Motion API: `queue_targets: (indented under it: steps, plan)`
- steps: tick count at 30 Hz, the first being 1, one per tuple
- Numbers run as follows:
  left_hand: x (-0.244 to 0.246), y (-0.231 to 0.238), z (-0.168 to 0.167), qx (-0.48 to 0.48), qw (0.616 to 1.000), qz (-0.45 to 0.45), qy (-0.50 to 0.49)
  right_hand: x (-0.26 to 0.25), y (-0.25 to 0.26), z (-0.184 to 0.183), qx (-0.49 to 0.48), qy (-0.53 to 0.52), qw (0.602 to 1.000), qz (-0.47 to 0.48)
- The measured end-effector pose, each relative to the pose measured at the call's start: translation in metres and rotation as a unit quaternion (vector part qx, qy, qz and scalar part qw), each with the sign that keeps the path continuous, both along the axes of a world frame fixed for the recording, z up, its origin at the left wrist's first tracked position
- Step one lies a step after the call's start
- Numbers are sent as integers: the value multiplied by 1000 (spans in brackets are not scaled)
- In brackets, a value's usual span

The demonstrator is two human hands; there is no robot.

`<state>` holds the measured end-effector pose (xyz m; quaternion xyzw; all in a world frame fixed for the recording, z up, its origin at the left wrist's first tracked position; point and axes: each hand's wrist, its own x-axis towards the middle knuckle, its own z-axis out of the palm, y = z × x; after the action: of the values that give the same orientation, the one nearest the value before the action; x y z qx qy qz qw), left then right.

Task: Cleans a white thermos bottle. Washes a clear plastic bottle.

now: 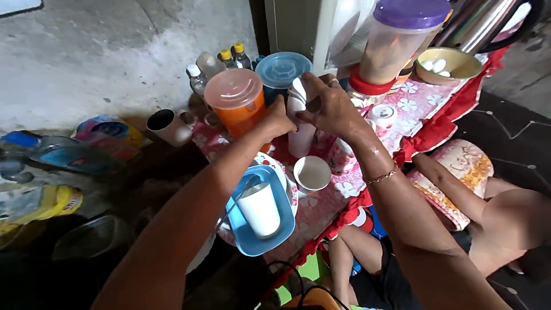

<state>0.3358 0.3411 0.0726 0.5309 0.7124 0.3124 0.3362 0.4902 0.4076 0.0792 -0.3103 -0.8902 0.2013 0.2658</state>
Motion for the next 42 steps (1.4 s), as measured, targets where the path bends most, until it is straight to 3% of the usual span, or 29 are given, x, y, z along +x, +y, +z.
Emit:
queue_targets:
  steps: [3,7,11,14,17,20,22,25,28,33,38,42]
  plan:
    - [-1,-14,28,-11,998,-36,56,-5,-4,-5,18,12,999,-49]
    - [-34,-57,60,68,994,-71,47,-6,-10,-10,30,19,997,-72]
    - [-104,-115,62,110,992,62,-6,-7,-17,-9,29,6,996,-81]
    - [-167,-157,35,77,980,184,11,-4,-20,-11,45,5,996,-75]
    - [-219,-189,-23,40,977,174,113,-1,-31,-4,45,-10,994,-95]
    - [-237,-208,-76,-90,962,198,164,12,-49,5,36,-11,996,-78]
    - [-250,-217,-114,-116,923,334,155,21,-62,9,30,-13,999,-32]
    - [-269,-232,-153,-60,836,541,68,26,-88,15,38,-40,998,28]
    - [-290,-247,-182,-54,832,551,-21,23,-112,15,45,-61,994,74]
    - [-303,-255,-181,-48,806,570,-154,5,-150,13,-4,-51,989,136]
    - [-313,-261,-193,-21,766,559,-315,-13,-194,24,-34,-45,961,272]
    - [-318,-269,-171,70,763,576,-284,-20,-233,32,-70,-51,932,351]
